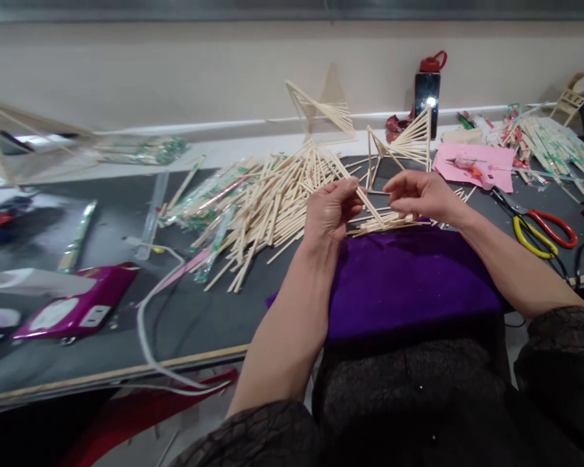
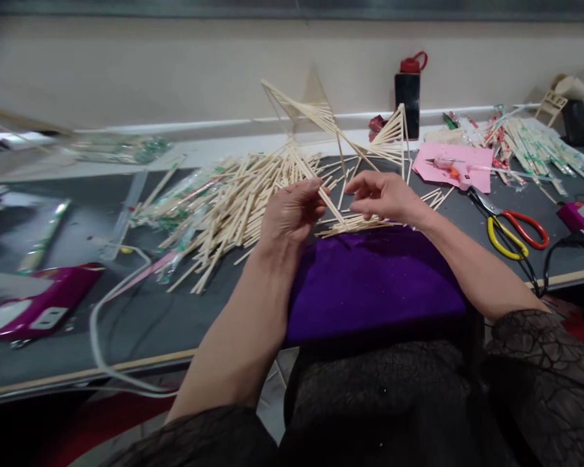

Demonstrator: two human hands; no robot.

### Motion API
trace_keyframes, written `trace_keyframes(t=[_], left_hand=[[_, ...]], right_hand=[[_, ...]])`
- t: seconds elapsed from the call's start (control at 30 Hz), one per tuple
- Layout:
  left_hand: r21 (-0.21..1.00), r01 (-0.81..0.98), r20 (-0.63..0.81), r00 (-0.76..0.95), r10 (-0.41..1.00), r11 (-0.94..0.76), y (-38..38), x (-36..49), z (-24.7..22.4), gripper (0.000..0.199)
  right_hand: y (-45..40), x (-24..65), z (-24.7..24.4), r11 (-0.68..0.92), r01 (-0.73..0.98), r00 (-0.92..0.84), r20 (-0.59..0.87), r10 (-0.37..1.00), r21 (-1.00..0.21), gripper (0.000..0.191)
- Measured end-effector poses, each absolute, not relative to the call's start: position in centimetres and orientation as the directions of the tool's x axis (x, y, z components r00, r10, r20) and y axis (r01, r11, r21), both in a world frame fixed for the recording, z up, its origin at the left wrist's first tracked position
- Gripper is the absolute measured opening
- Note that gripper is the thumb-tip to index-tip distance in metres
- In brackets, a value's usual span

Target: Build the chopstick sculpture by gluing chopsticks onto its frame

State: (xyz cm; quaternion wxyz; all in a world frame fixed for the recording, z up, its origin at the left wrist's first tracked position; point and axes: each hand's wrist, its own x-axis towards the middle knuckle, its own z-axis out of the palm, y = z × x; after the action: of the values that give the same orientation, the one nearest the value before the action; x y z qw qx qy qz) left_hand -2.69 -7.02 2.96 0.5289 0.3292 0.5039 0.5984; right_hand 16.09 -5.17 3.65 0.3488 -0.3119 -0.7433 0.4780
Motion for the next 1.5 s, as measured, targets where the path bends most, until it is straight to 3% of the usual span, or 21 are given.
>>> trace_keyframes(t=[0.1,0.23,0.5,0.73,0.87,0.97,1.1,1.2,1.33,1.5], left_hand=[[0.925,-0.37,-0.186,-0.26,0.948,0.08,-6.6,-3.2,2.8,0.014],[0.921,-0.376,-0.195,-0.227,0.954,0.098,-6.6,-3.1,2.6,0.02],[0.931,-0.341,-0.172,-0.087,0.981,0.133,-6.9,-3.2,2.3,0.033],[0.946,-0.288,-0.141,0.041,0.989,0.147,-7.1,-3.5,2.0,0.04],[0.955,-0.268,-0.114,0.053,0.992,0.125,-7.1,-3.4,2.0,0.042],[0.951,-0.29,-0.111,-0.006,0.994,0.104,-7.0,-3.3,2.1,0.044],[0.941,-0.332,-0.112,-0.148,0.983,0.057,-6.7,-3.5,2.2,0.041],[0.94,-0.339,-0.116,-0.195,0.974,0.044,-6.6,-3.5,2.2,0.034],[0.945,-0.324,-0.114,-0.197,0.974,0.046,-6.6,-3.2,2.1,0.028],[0.947,-0.319,-0.102,-0.184,0.978,0.039,-6.7,-2.6,1.9,0.033]], right_hand=[[-5.6,15.7,2.9,0.516,0.184,-0.671,0.276,0.688,-0.837,0.044],[-5.7,15.3,1.7,0.661,0.252,-0.691,0.347,0.634,-0.707,0.04],[-5.7,14.9,0.7,0.741,0.223,-0.717,0.408,0.565,-0.634,0.025],[-5.6,14.8,-0.6,0.888,0.243,-0.768,0.482,0.422,-0.39,0.013],[-5.8,14.8,-0.6,0.899,0.284,-0.783,0.461,0.418,-0.333,0.014],[-5.9,14.9,-0.3,0.872,0.291,-0.763,0.454,0.46,-0.395,0.017],[-5.9,15.1,0.8,0.697,0.229,-0.659,0.419,0.625,-0.679,0.033],[-5.8,15.3,1.7,0.489,0.223,-0.504,0.33,0.798,-0.844,0.024],[-5.9,15.1,2.3,0.316,0.253,-0.453,0.177,0.874,-0.915,0.012],[-6.1,14.3,1.7,0.2,0.271,-0.499,0.04,0.866,-0.942,0.009]])
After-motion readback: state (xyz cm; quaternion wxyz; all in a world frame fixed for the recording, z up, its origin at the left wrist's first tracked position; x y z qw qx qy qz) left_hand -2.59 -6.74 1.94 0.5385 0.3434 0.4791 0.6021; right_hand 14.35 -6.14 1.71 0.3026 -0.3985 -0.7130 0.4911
